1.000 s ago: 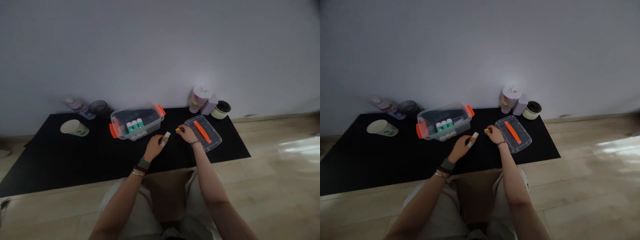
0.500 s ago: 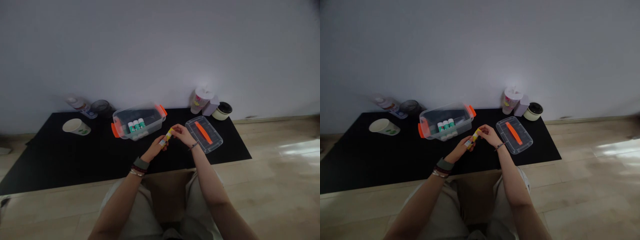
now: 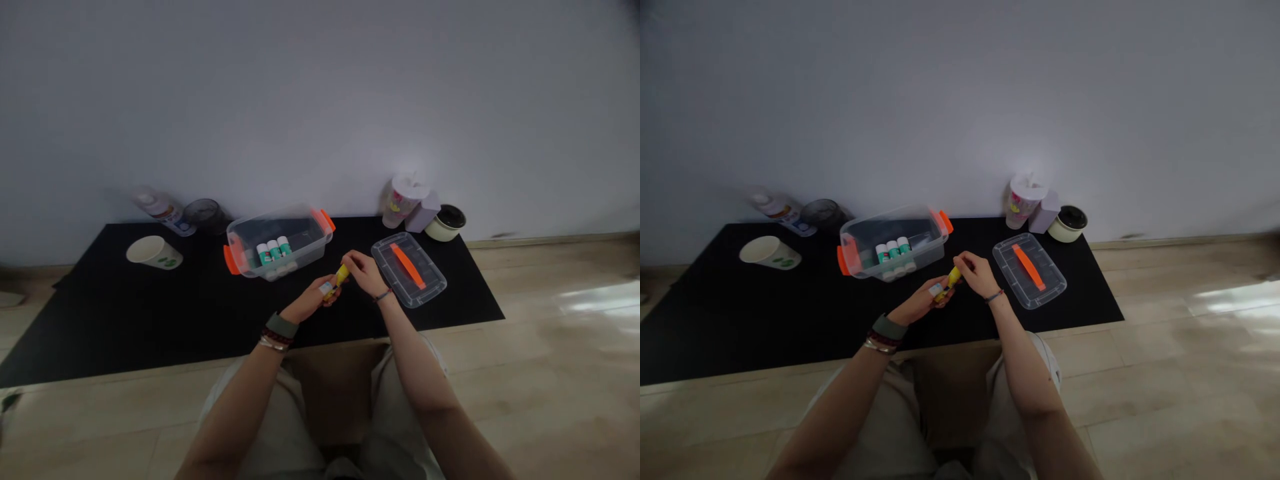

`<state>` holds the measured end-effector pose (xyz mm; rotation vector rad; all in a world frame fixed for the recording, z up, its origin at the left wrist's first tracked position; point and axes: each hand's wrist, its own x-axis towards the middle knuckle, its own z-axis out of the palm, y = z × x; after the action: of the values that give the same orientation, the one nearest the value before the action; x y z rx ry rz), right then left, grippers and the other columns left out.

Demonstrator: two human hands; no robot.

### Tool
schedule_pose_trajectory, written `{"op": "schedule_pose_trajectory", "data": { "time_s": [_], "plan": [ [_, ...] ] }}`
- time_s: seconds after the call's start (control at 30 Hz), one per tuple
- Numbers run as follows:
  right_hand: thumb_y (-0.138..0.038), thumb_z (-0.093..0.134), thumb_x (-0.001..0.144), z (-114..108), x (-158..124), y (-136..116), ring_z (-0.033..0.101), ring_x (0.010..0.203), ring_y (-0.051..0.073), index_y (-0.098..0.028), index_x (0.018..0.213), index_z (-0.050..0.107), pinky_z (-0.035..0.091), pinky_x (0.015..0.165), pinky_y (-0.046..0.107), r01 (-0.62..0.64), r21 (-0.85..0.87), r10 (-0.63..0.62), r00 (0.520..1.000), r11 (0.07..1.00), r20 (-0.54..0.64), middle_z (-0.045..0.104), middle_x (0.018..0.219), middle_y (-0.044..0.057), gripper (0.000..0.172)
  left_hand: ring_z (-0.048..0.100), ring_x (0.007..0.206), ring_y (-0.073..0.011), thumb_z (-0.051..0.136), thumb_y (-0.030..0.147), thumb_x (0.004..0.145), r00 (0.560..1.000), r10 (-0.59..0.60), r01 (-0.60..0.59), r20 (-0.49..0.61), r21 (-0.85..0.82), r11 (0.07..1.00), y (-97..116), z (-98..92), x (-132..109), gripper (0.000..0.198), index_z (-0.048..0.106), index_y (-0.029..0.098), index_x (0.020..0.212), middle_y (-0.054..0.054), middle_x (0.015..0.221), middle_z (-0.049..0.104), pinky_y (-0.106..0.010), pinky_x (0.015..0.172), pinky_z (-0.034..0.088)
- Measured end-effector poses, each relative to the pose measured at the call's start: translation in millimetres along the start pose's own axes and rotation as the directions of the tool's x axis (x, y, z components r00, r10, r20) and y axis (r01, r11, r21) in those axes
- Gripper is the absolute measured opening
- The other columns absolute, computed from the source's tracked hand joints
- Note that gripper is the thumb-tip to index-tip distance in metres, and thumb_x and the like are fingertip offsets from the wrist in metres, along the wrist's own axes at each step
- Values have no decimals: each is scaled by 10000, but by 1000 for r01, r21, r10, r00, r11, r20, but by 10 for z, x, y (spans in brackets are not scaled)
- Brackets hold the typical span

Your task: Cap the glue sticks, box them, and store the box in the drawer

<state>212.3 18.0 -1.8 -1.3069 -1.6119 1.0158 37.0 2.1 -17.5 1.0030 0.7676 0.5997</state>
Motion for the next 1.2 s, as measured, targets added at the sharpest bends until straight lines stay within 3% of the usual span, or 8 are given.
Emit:
{"op": "schedule_pose_trajectory", "data": {
  "time_s": [0.2, 0.33, 0.57, 0.7, 0.8, 0.9, 1.07, 1.2],
  "plan": [
    [-422, 404, 979, 56, -17, -17, 455, 560, 116, -222, 682, 430, 320, 565, 241, 13, -289, -20, 1000, 957, -20, 450, 588, -31, 359, 414, 563, -86, 485, 647, 895, 990, 126, -104, -59, 288, 952, -107, 50, -5, 479, 542, 175, 954, 10, 744, 512, -228, 518, 330],
    [-355, 370, 995, 120, -16, -16, 448, 547, 126, -227, 720, 431, 276, 582, 264, -11, -417, -1, 1000, 909, -30, 441, 595, -30, 309, 594, 785, -169, 416, 472, 976, 948, 306, -188, -93, 613, 768, -134, 40, 3, 349, 562, 173, 1084, -65, 923, 647, -311, 740, 479],
    [-341, 333, 1021, 230, -5, 5, 510, 594, 147, -231, 809, 487, 279, 599, 261, -105, -466, 89, 994, 878, -57, 494, 636, -19, 284, 636, 1082, -271, 421, 305, 967, 895, 424, -133, -141, 822, 554, -136, 67, -29, 284, 555, 180, 1184, -141, 1169, 665, -409, 955, 469],
    [-343, 325, 1022, 259, -12, -1, 503, 596, 142, -230, 755, 454, 286, 595, 259, -120, -426, 98, 992, 897, -74, 508, 649, -15, 318, 652, 910, -236, 441, 369, 969, 926, 345, -109, -156, 761, 639, -89, 52, -57, 244, 575, 195, 1076, -98, 1001, 676, -369, 830, 497],
    [-386, 315, 1025, 233, -25, -32, 496, 589, 136, -230, 712, 418, 292, 584, 251, -53, -369, 41, 998, 928, -41, 489, 624, -18, 364, 538, 602, -137, 398, 550, 965, 980, 166, -94, -109, 482, 871, -62, 43, -42, 383, 537, 194, 958, -23, 767, 587, -264, 566, 425],
    [-387, 322, 1025, 180, -32, -78, 497, 577, 131, -228, 713, 444, 295, 579, 249, 15, -379, -14, 1000, 925, 6, 498, 616, -16, 371, 394, 500, -83, 410, 672, 919, 996, 86, -78, -26, 233, 969, -58, 67, -33, 483, 493, 196, 908, 30, 687, 484, -218, 472, 304],
    [-342, 370, 1023, 162, -36, -132, 550, 610, 152, -228, 827, 566, 265, 585, 268, -37, -581, 55, 998, 813, 13, 594, 679, 7, 300, 488, 606, -130, 366, 577, 974, 966, 244, -171, -82, 505, 846, -103, 111, -62, 413, 503, 201, 875, 5, 711, 531, -270, 598, 416],
    [-379, 368, 1032, 240, -46, -135, 596, 660, 171, -246, 943, 617, 261, 581, 268, -215, -683, 199, 975, 699, -103, 664, 766, 35, 296, 626, 865, -230, 410, 402, 974, 939, 298, -55, -172, 780, 623, -148, 117, -62, 252, 536, 215, 1086, -86, 981, 653, -337, 740, 451]
  ]
}}
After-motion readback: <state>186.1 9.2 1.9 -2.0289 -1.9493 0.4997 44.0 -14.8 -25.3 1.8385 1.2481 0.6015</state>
